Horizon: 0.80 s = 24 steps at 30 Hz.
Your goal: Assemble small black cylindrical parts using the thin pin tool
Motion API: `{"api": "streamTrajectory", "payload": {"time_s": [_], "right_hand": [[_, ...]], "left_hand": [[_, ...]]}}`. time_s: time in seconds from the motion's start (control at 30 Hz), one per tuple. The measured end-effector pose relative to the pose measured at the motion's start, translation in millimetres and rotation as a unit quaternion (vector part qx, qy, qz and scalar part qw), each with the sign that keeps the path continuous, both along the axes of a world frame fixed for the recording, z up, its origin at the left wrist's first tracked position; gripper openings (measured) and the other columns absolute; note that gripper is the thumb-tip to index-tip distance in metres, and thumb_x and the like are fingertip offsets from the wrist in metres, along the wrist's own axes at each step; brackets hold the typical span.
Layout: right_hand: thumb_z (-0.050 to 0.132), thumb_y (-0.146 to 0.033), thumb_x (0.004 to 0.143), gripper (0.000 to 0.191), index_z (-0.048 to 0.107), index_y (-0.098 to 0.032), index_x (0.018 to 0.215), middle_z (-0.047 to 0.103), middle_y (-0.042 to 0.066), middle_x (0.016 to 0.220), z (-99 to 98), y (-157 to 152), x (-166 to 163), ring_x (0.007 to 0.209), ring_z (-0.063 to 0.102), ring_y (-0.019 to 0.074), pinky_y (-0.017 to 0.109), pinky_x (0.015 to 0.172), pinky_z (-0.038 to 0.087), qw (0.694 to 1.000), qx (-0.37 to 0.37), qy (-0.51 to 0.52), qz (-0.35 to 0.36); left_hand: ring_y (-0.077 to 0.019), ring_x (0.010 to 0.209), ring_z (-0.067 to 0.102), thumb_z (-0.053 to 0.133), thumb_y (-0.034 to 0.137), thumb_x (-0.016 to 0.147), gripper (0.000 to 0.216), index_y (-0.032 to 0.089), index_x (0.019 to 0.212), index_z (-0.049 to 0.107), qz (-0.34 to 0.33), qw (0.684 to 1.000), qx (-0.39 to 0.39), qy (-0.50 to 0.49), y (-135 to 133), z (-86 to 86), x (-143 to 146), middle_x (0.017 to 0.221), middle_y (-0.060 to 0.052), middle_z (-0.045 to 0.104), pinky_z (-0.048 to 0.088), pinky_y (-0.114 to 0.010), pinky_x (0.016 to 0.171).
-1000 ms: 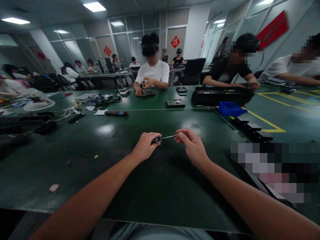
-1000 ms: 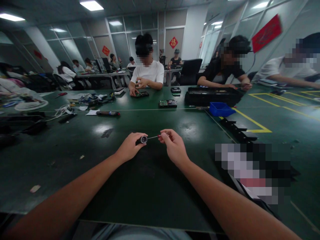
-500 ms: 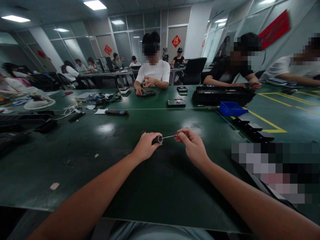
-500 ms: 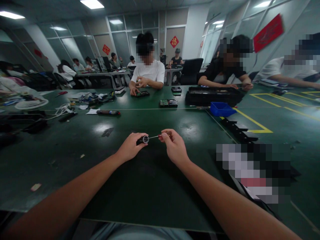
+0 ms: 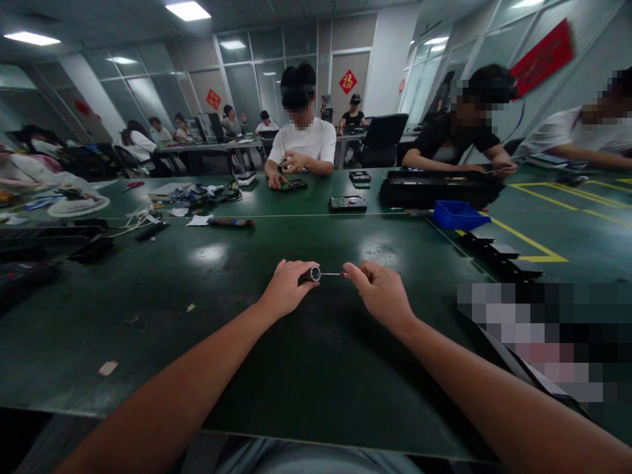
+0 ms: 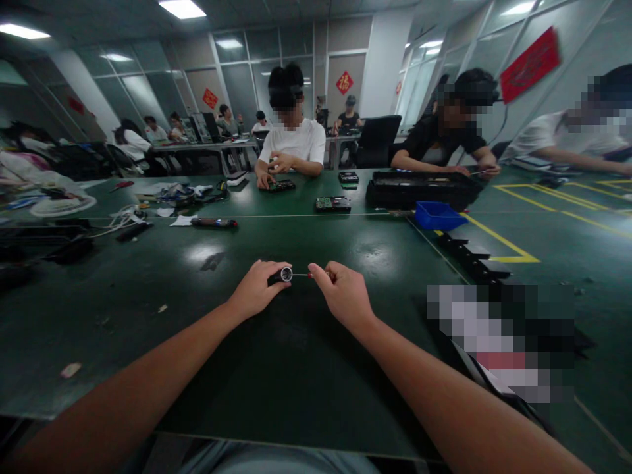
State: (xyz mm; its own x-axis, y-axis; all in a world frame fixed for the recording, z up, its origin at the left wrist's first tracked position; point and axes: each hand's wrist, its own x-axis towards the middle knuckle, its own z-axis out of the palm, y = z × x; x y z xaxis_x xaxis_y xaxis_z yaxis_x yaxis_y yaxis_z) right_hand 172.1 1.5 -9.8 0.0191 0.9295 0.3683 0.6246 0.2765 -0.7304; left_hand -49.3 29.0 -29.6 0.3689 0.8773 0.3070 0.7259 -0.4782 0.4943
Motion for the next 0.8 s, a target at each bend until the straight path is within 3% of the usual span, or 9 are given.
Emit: {"api": "streamTrajectory", "payload": {"time_s": [0.17,0.27,0.43,0.5,0.67,0.8], "right_hand": [[0.061,-0.05,0.091,0.033,0.06,-0.022,0.072,0.063,0.0,0.061,0.1,-1.2,0.6,0.056,0.056,0.0159,0.029,0.055,0.038,1.0,0.006,0.014,0.024],[0.061,-0.041,0.091,0.02,0.064,-0.022,0.086,0.071,0.004,0.078,0.4,-1.7,0.6,0.07,0.066,0.0194,0.032,0.065,0.047,0.997,0.027,0.033,0.057],[0.056,-0.03,0.092,0.015,0.067,-0.022,0.098,0.075,0.006,0.093,2.3,-4.2,-0.4,0.085,0.07,0.0214,0.035,0.077,0.051,0.991,0.036,0.036,0.123],[0.056,-0.033,0.093,0.017,0.068,-0.022,0.097,0.074,0.004,0.089,3.3,-5.2,-0.2,0.081,0.07,0.0206,0.034,0.074,0.051,0.991,0.026,0.031,0.125],[0.043,-0.044,0.101,0.037,0.07,-0.022,0.091,0.062,-0.002,0.057,4.1,-4.7,-0.2,0.056,0.06,0.0166,0.03,0.06,0.043,0.996,-0.02,0.015,0.089],[0.047,-0.037,0.098,0.029,0.068,-0.021,0.109,0.063,-0.001,0.063,2.5,-3.1,-1.1,0.058,0.061,0.0172,0.03,0.059,0.043,0.996,-0.014,0.028,0.087]], "left_hand": [[-0.0258,0.119,0.059,0.067,0.028,0.092,0.033,0.026,0.125,0.064,-0.004,1.0,-0.004,0.011,-0.3,0.7,-0.2,0.123,-0.004,0.069,0.028,-0.056,0.116],[-0.0261,0.121,0.059,0.068,0.029,0.092,0.034,0.027,0.126,0.064,-0.004,1.0,-0.006,0.009,0.6,-0.8,-0.9,0.124,-0.004,0.069,0.026,-0.057,0.116],[-0.0263,0.12,0.059,0.068,0.029,0.092,0.035,0.027,0.127,0.064,0.001,1.0,-0.005,0.003,1.5,-2.3,-2.2,0.125,-0.005,0.069,0.027,-0.058,0.116],[-0.0262,0.121,0.059,0.068,0.029,0.092,0.035,0.027,0.127,0.064,-0.001,1.0,-0.005,0.004,1.4,-2.5,-2.4,0.125,-0.004,0.068,0.026,-0.058,0.116],[-0.0256,0.12,0.059,0.066,0.03,0.093,0.033,0.028,0.126,0.064,-0.005,1.0,-0.001,0.015,1.1,-2.6,-2.0,0.123,-0.004,0.069,0.027,-0.057,0.116],[-0.0263,0.12,0.059,0.066,0.031,0.093,0.032,0.028,0.125,0.064,-0.007,1.0,-0.006,0.016,0.9,-3.1,-1.4,0.123,-0.004,0.069,0.026,-0.058,0.116]]}}
